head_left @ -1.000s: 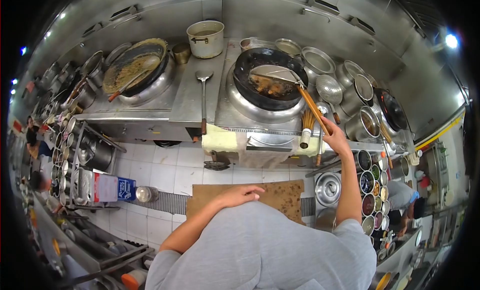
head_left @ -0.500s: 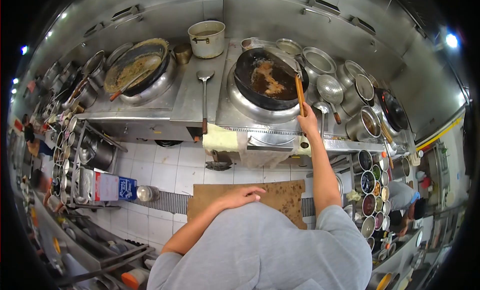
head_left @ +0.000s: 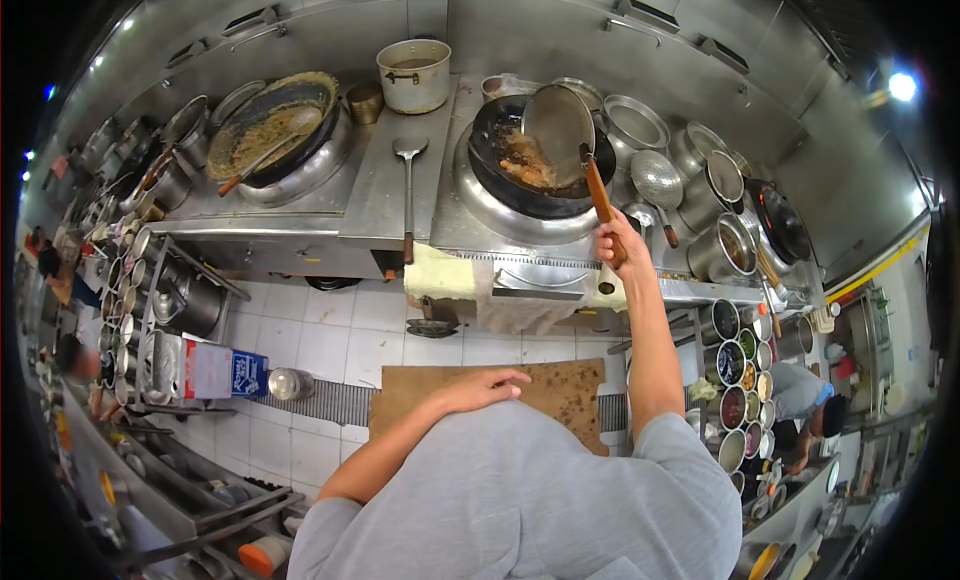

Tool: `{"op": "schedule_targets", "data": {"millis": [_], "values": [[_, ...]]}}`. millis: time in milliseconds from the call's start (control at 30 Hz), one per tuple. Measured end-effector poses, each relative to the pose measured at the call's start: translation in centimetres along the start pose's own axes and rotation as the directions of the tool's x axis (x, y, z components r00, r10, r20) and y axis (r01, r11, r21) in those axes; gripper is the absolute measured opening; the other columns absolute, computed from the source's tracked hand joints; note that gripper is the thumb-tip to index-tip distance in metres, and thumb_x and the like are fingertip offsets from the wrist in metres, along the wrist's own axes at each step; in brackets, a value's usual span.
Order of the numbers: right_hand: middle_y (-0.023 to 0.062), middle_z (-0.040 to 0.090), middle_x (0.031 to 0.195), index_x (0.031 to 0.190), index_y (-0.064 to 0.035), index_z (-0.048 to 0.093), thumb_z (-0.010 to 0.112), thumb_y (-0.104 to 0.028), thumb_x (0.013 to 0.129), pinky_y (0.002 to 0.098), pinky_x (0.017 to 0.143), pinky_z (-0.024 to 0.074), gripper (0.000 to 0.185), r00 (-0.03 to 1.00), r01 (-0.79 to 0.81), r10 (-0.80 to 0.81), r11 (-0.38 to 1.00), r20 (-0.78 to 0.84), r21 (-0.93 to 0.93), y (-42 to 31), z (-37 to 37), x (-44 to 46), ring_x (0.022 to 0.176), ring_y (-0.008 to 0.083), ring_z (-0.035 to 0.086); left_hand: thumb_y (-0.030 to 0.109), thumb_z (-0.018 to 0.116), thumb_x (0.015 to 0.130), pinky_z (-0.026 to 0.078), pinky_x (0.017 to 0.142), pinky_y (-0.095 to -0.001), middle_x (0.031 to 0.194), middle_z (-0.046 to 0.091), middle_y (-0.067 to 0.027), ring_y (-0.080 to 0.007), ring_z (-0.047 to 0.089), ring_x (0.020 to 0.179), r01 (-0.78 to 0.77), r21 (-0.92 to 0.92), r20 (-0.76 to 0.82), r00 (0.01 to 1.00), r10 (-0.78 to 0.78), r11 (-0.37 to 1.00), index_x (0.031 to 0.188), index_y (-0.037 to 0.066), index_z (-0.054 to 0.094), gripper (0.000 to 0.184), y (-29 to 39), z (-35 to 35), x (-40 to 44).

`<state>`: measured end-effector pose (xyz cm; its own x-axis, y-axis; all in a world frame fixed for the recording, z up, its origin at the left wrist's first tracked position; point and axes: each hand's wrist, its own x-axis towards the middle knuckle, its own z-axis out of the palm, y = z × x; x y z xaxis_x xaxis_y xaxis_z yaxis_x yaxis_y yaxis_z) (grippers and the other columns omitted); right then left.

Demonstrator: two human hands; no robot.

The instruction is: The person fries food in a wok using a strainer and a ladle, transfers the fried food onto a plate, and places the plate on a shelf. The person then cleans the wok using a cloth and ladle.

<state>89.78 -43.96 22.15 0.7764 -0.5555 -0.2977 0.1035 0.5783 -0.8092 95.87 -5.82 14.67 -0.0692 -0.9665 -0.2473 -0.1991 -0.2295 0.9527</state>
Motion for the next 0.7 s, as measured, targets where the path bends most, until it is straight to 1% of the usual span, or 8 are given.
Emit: {"op": "schedule_targets", "data": {"millis": [67,133,167,267,367,467,533,700], "values": [[0.0034,0.050,0.072,0.143,-0.0173,0.038,0.051,0.004,0.082,0.0248,0.038,0.0360,0.066,0.999,0.034,-0.033,0.996,0.007,-0.079,0.2,0.1,-1.4,0.048,0.0107,0.045,0.041,0.052,0.100,0.044,0.096,-0.0346,0.117,0.065,-0.0095,-0.0213,0.058,0.110,-0.007,0.017,-0.006,1.000,0.007,1.000,0.138,0.013,0.053,0.047,-0.1,-0.2,0.1],[0.0026,0.050,0.073,0.148,-0.0158,0.035,0.050,0.004,0.082,0.0256,0.038,0.0365,0.071,0.977,0.143,-0.199,0.885,-0.083,-0.443,0.9,0.9,-3.0,0.048,0.0103,0.046,0.040,0.052,0.100,0.045,0.096,-0.0348,0.118,0.064,-0.0101,-0.0213,0.058,0.109,-0.033,0.024,-0.025,0.999,0.034,0.999,0.137,0.013,0.054,0.046,-0.5,0.0,0.0],[0.0021,0.050,0.073,0.151,-0.0156,0.033,0.050,0.002,0.083,0.0264,0.039,0.0373,0.073,0.967,0.152,-0.239,0.818,-0.088,-0.556,1.3,1.1,-3.4,0.049,0.0096,0.046,0.040,0.052,0.100,0.045,0.096,-0.0348,0.118,0.064,-0.0101,-0.0213,0.058,0.109,-0.031,0.020,-0.028,0.999,0.032,0.999,0.137,0.013,0.054,0.046,-0.6,0.1,-0.2],[0.0016,0.051,0.072,0.149,-0.0156,0.037,0.050,0.001,0.083,0.0256,0.038,0.0371,0.070,0.948,0.173,-0.306,0.724,-0.086,-0.667,1.2,1.9,-4.4,0.049,0.0083,0.046,0.039,0.052,0.100,0.045,0.095,-0.0344,0.117,0.064,-0.0093,-0.0208,0.058,0.109,0.000,0.028,-0.027,1.000,0.001,1.000,0.137,0.013,0.054,0.045,-0.5,-0.2,-0.5],[0.0000,0.049,0.066,0.148,-0.0162,0.039,0.053,0.001,0.083,0.0247,0.037,0.0353,0.069,0.970,0.178,-0.239,0.817,-0.041,-0.549,0.9,1.5,-3.8,0.046,0.0078,0.045,0.038,0.052,0.100,0.045,0.095,-0.0341,0.117,0.064,-0.0088,-0.0207,0.058,0.108,0.033,0.023,0.014,0.999,-0.034,0.999,0.136,0.013,0.054,0.045,-0.3,-0.1,-0.4],[-0.0011,0.047,0.062,0.148,-0.0164,0.039,0.056,0.001,0.083,0.0247,0.036,0.0342,0.069,0.981,0.170,-0.193,0.877,-0.006,-0.449,1.4,1.0,-2.6,0.043,0.0079,0.043,0.045,0.050,0.098,0.044,0.098,-0.0372,0.123,0.064,-0.0104,-0.0257,0.058,0.115,0.021,0.026,0.043,0.999,-0.022,0.999,0.137,0.018,0.053,0.048,-0.1,0.1,0.2],[-0.0013,0.047,0.062,0.148,-0.0165,0.040,0.056,0.001,0.083,0.0248,0.036,0.0342,0.069,0.990,0.115,-0.139,0.872,-0.014,-0.476,1.3,0.8,-2.0,0.043,0.0080,0.043,0.038,0.051,0.100,0.045,0.095,-0.0335,0.115,0.065,-0.0071,-0.0195,0.058,0.108,-0.015,0.024,0.039,0.999,0.014,1.000,0.136,0.013,0.054,0.044,-0.1,0.2,0.2],[0.0000,0.052,0.073,0.146,-0.0150,0.042,0.056,-0.002,0.079,0.0256,0.038,0.0346,0.069,0.969,0.088,-0.218,0.735,-0.112,-0.673,0.2,0.5,-2.8,0.050,0.0082,0.046,0.038,0.051,0.100,0.045,0.096,-0.0338,0.115,0.065,-0.0073,-0.0197,0.058,0.109,-0.010,0.014,-0.001,1.000,0.010,1.000,0.136,0.013,0.054,0.044,0.6,-0.4,-0.8]]}}
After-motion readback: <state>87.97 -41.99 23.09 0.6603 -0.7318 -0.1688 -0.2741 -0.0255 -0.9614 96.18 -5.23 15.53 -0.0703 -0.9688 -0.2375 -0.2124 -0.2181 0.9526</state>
